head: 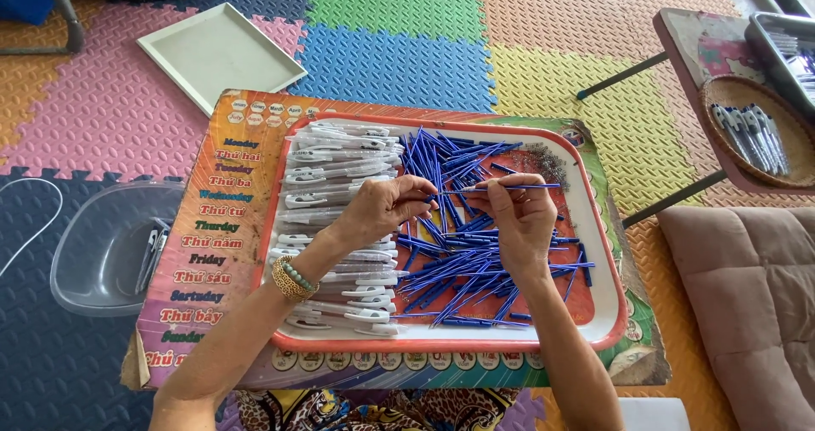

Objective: The person assembles pens by inserting blue ink cartridges into white pen bodies. They pick up a pen body and a cartridge, insert the cartridge, and place the assembled pen into a clear plastic container.

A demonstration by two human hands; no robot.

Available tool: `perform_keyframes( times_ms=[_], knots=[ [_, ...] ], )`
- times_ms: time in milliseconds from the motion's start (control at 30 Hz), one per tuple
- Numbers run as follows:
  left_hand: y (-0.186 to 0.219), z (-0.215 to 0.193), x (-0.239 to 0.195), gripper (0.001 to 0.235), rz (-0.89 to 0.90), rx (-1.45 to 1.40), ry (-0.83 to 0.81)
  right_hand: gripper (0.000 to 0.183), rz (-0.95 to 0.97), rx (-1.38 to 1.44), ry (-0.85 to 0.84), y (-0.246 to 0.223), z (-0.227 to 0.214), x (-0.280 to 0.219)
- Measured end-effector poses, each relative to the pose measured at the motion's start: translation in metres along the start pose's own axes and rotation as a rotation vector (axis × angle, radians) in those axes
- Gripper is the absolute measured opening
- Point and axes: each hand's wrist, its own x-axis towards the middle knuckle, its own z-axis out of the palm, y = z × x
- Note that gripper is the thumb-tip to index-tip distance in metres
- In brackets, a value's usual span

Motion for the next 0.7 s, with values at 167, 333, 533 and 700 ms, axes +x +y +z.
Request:
perform_keyframes(
  times_ms=[167,333,533,700],
  knots=[
    [0.032,0.003,-0.01,0.04,0.01,0.379,-0.071,0.012,-0.008,-0.015,0.017,-0.011,0.005,0.001],
    [-0.002,-0.031,-0.016,0.038,-0.136,1.108,-0.132,0.011,-0.014,-0.029,0.009,-0.011,0.002,0.002],
    [0.001,-0.037,-0.045,0.044,-0.288,1.219,-0.265,0.012,-0.002,-0.017,0.017,-0.01,0.004,0.001],
    [-0.021,-0.043,-0.052,0.045,-0.287,1.17,-0.219,0.013,0.015,-0.026,0.022,-0.009,0.005,-0.001]
  ],
)
